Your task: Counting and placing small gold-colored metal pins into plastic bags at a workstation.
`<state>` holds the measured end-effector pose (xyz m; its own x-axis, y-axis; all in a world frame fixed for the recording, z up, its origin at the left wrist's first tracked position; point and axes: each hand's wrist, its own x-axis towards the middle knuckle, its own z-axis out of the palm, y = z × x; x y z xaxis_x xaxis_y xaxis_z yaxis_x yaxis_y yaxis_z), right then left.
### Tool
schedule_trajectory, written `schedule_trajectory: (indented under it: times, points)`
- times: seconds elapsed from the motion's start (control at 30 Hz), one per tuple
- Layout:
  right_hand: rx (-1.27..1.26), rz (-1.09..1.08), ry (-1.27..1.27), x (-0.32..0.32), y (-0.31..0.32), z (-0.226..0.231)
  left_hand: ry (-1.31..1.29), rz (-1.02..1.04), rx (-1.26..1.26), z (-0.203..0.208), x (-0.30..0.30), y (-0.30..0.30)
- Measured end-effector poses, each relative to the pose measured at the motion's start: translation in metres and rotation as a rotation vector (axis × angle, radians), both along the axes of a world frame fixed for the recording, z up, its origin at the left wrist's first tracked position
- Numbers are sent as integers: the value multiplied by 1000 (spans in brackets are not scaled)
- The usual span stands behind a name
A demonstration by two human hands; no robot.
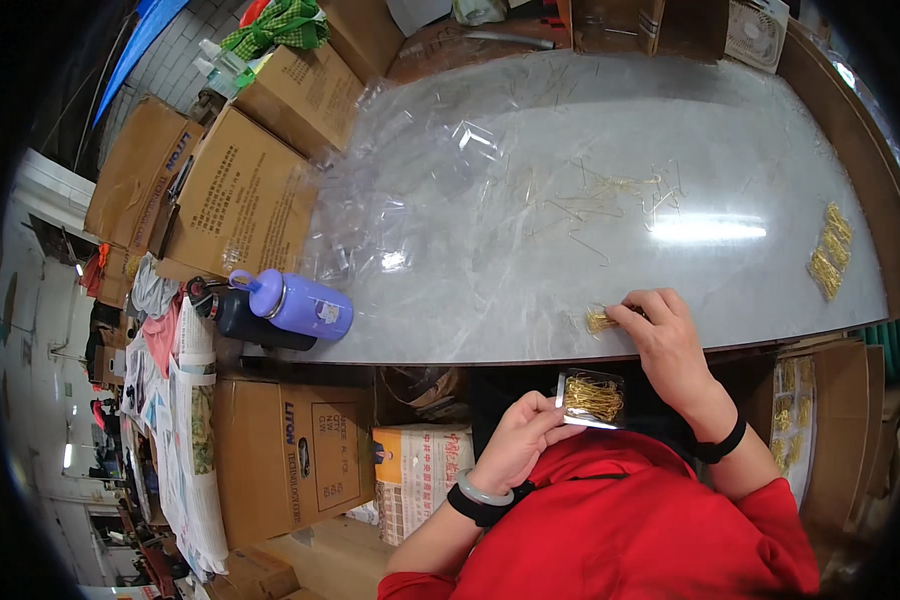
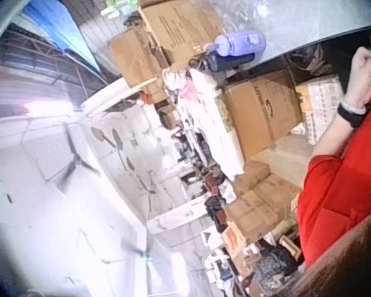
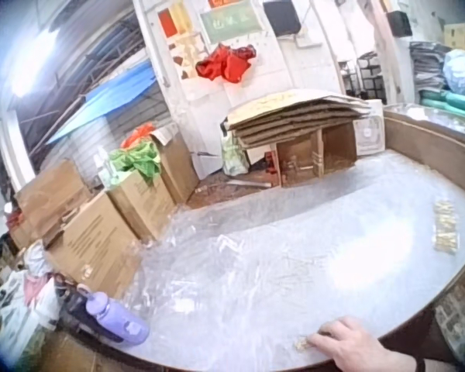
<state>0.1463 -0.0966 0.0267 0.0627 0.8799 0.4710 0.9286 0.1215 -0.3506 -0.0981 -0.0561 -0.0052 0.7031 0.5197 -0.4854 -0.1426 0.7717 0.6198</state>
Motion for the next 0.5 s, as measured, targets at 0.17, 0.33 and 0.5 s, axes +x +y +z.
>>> schedule_trajectory:
  times: [0.17, 0.33, 0.5]
  points:
    - [-8, 9, 15, 2, -7, 0, 65, 5, 109, 3, -4, -13]
    - [9, 4, 11, 2, -9, -1, 58, -130, 209, 32, 5, -7]
    - [22, 6, 28, 3, -9, -4, 37, -301, 202, 41, 25, 16]
